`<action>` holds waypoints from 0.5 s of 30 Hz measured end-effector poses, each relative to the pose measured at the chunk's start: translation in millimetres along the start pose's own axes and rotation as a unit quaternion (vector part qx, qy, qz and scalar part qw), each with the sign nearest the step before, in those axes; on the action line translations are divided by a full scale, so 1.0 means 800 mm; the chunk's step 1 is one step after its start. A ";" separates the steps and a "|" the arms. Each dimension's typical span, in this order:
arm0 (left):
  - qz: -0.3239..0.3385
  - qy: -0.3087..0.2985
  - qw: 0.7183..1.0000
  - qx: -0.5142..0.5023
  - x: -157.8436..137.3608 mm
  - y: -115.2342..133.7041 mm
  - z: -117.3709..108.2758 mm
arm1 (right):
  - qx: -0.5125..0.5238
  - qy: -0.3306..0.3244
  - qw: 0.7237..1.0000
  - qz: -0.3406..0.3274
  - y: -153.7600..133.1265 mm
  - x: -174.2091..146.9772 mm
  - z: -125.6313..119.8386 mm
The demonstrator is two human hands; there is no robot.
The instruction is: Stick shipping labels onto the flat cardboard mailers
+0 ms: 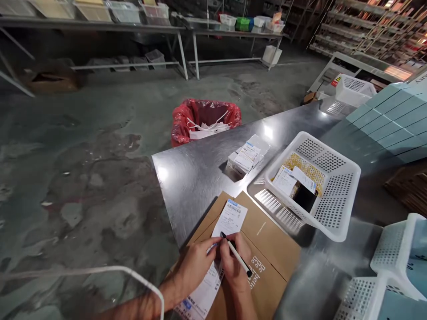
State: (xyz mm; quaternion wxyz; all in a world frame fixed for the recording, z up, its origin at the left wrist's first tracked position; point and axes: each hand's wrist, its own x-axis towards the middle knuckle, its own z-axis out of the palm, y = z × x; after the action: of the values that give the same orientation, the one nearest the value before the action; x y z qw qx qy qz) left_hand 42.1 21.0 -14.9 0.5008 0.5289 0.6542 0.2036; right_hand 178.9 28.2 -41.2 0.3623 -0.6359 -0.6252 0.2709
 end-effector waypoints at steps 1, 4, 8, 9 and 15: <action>-0.001 0.001 1.000 0.001 0.000 0.001 0.000 | -0.007 0.007 1.000 0.005 0.000 0.000 0.000; -0.003 0.001 1.000 -0.004 -0.001 0.005 -0.003 | -0.012 0.016 1.000 -0.001 -0.003 0.001 -0.001; 0.005 0.005 1.000 -0.009 -0.001 0.001 -0.001 | -0.003 -0.010 1.000 -0.005 -0.008 0.003 -0.003; 0.009 0.009 1.000 -0.007 -0.001 -0.001 0.001 | -0.005 -0.009 1.000 -0.006 -0.010 0.003 -0.004; 0.011 0.009 1.000 -0.002 0.002 -0.006 0.005 | -0.008 0.017 1.000 -0.013 -0.010 0.002 -0.004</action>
State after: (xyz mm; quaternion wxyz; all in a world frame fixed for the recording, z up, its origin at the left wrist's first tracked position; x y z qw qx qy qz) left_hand 43.0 19.6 -21.2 0.4941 0.5330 0.6523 0.2150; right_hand 176.6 29.1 -32.5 0.3714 -0.6348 -0.6295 0.2507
